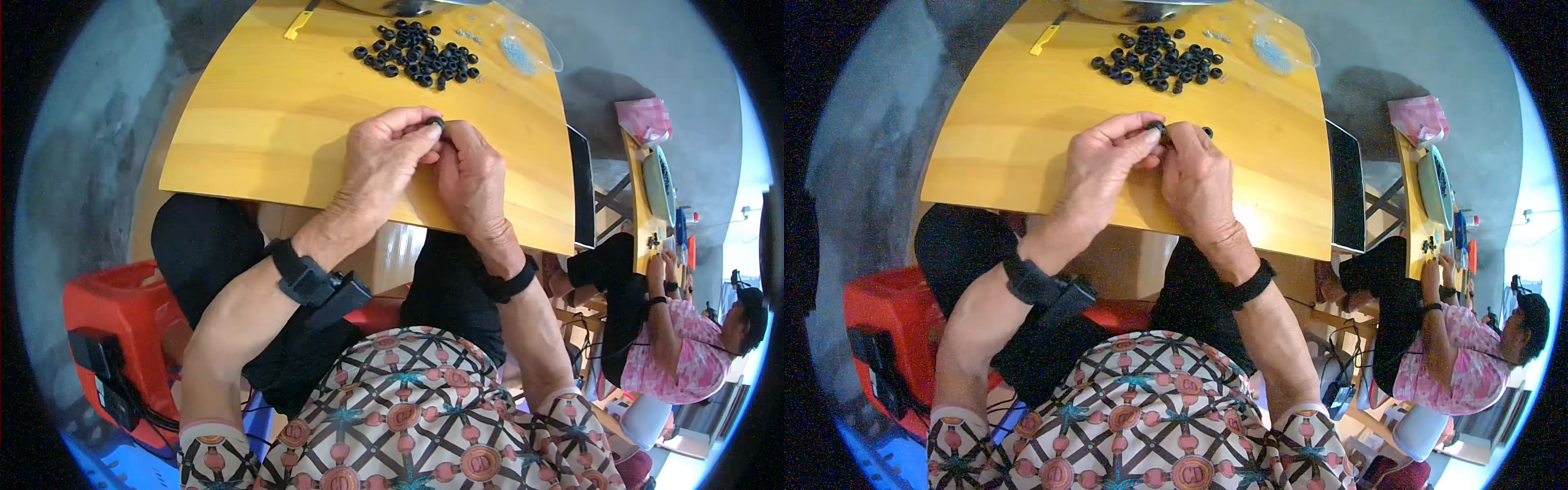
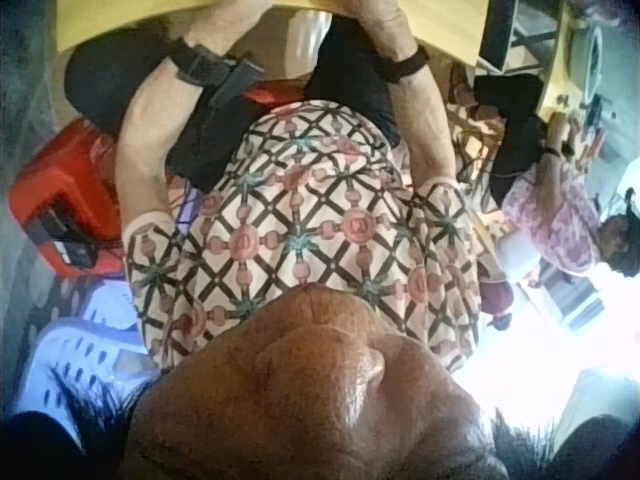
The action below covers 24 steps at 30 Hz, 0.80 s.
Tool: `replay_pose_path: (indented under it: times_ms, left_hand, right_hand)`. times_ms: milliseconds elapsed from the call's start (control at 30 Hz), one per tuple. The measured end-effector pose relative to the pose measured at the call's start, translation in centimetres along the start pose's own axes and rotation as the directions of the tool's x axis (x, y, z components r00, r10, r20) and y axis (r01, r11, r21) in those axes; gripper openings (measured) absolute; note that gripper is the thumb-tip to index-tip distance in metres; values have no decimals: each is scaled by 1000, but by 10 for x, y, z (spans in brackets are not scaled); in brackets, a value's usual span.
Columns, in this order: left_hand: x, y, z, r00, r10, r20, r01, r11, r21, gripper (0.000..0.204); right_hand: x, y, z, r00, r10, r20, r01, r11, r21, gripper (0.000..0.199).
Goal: Assembling small black plastic or rubber components at a table.
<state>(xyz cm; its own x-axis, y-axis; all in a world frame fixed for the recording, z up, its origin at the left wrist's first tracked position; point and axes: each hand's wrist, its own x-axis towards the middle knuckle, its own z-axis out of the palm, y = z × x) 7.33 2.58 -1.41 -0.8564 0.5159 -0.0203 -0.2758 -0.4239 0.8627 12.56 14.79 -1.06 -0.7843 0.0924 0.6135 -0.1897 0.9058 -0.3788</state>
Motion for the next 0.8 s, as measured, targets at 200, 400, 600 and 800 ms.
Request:
replay_pose_path:
  times_ms: [200,400,600,800]
  left_hand:
    - [-6,12,-16,990,-130,54,137,975,-176,24]
    - [-12,21,-19,968,-242,61,249,950,-187,25]
    - [-11,23,-23,964,-248,93,262,947,-188,25]
    - [-11,26,-24,961,-263,83,274,942,-194,26]
  right_hand:
    - [-6,13,-37,857,486,172,-503,719,480,9]
    - [35,38,-62,865,398,306,-450,885,121,14]
    - [61,51,-40,974,101,202,-105,994,9,17]
    - [83,56,-13,929,131,347,-99,989,-108,18]
